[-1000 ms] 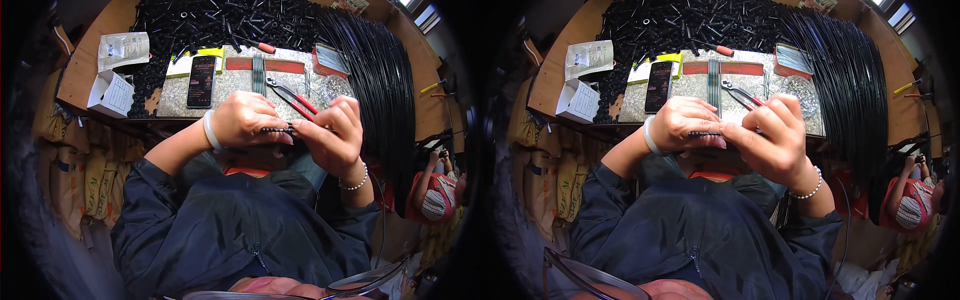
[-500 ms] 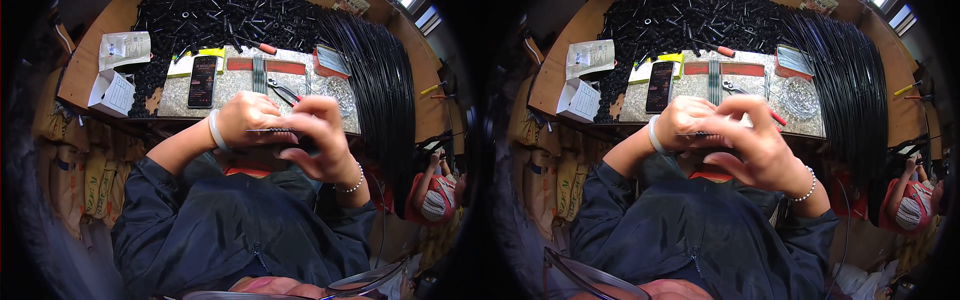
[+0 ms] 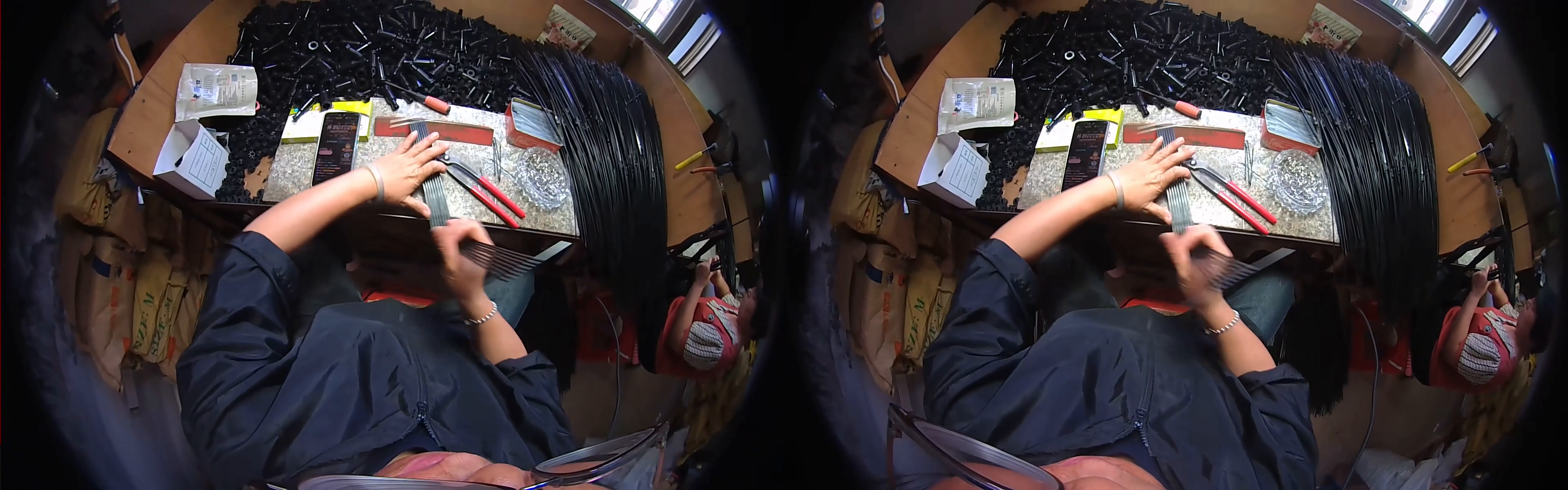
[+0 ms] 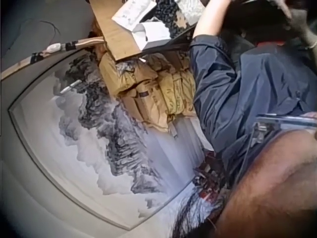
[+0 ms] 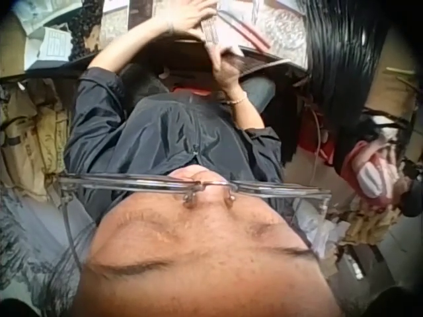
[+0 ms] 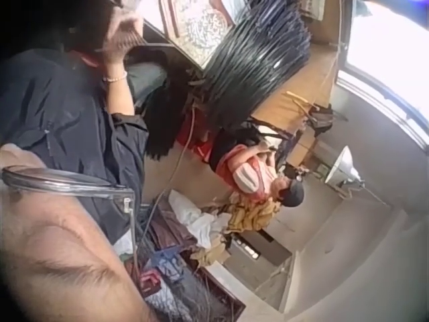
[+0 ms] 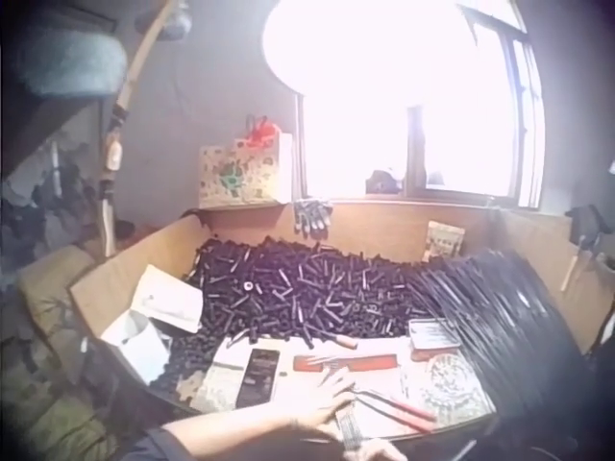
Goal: Assembling thin rods into bundles and attaching connector pieces using hand tools.
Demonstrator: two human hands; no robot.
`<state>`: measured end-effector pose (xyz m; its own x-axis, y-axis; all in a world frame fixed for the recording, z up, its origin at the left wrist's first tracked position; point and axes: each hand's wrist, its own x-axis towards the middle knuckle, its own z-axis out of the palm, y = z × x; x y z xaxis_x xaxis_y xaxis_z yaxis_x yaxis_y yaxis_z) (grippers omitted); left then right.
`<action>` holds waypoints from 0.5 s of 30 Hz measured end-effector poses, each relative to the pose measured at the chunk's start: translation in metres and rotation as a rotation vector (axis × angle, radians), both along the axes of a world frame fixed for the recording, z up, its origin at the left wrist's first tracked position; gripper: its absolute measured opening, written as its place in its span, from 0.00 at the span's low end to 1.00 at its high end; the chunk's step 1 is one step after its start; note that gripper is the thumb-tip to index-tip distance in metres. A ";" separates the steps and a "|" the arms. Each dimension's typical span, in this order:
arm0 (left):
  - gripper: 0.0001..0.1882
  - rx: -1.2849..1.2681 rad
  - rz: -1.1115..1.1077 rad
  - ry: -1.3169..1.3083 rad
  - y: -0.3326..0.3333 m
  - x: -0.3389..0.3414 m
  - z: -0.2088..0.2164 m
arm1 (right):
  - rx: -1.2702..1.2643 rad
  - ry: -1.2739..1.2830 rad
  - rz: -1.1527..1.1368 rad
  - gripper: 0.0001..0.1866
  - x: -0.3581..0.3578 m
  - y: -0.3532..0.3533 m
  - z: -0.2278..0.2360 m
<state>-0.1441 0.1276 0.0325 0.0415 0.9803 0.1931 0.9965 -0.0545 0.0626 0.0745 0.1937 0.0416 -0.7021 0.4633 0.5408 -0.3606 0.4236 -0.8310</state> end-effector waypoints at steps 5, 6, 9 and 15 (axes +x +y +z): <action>0.49 0.123 0.146 -0.199 -0.013 0.098 0.016 | -0.599 0.519 -0.024 0.19 0.050 0.039 0.057; 0.45 0.199 0.151 -0.237 -0.019 0.120 0.016 | -0.736 0.606 0.050 0.20 0.064 0.047 0.068; 0.15 0.300 0.259 -0.027 -0.035 0.162 0.024 | -0.917 0.657 0.250 0.22 0.094 0.064 0.079; 0.03 0.015 0.273 0.287 -0.082 0.153 0.151 | -0.571 -0.322 0.497 0.24 0.132 0.012 0.079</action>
<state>0.0088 0.0456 0.1830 -0.1660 0.9598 0.2261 0.9514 0.2162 -0.2192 0.2066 0.2054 0.1207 -0.9784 0.1999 0.0533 -0.1020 -0.2417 -0.9650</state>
